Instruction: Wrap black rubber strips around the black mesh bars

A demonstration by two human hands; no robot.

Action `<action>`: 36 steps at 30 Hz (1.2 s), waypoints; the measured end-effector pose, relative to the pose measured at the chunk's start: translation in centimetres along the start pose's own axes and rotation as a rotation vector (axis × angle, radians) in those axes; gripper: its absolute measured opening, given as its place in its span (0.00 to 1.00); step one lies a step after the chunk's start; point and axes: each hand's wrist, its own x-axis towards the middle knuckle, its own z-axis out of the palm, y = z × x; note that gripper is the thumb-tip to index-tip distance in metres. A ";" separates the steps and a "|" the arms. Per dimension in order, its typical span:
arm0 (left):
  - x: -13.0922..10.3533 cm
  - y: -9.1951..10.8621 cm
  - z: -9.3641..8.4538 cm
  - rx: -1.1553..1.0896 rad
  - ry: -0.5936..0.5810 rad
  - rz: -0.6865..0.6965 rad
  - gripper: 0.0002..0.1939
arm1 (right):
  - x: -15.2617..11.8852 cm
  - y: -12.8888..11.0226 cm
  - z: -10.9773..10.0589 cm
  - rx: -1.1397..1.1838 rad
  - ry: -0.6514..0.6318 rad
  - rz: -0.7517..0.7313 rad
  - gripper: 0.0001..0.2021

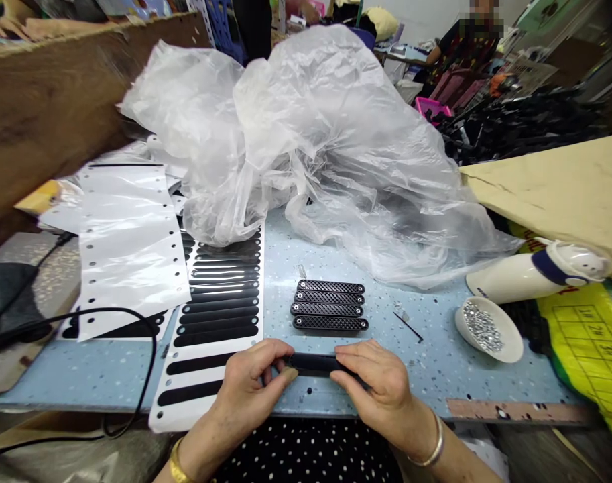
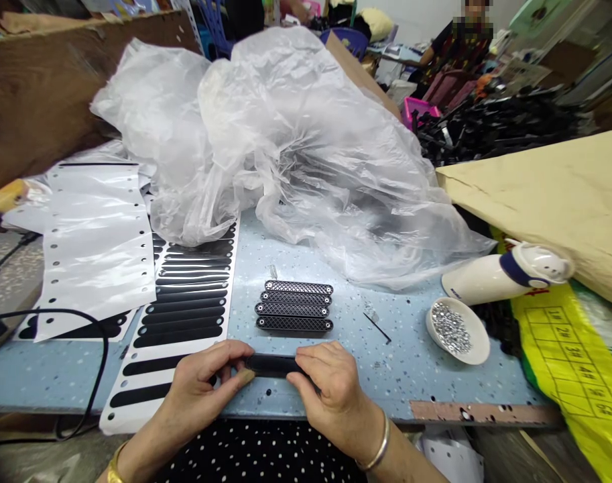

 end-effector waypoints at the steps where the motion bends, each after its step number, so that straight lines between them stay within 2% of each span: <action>1: 0.0 0.0 0.0 -0.002 -0.005 -0.003 0.07 | 0.0 0.0 0.0 -0.002 -0.008 -0.002 0.07; 12: 0.1 0.1 0.2 -0.024 0.002 0.021 0.08 | 0.3 0.3 -0.2 -0.025 -0.088 -0.014 0.06; 36: 0.3 0.5 -0.2 -0.039 0.014 0.040 0.07 | 0.9 0.1 -0.1 -0.084 -0.143 0.002 0.06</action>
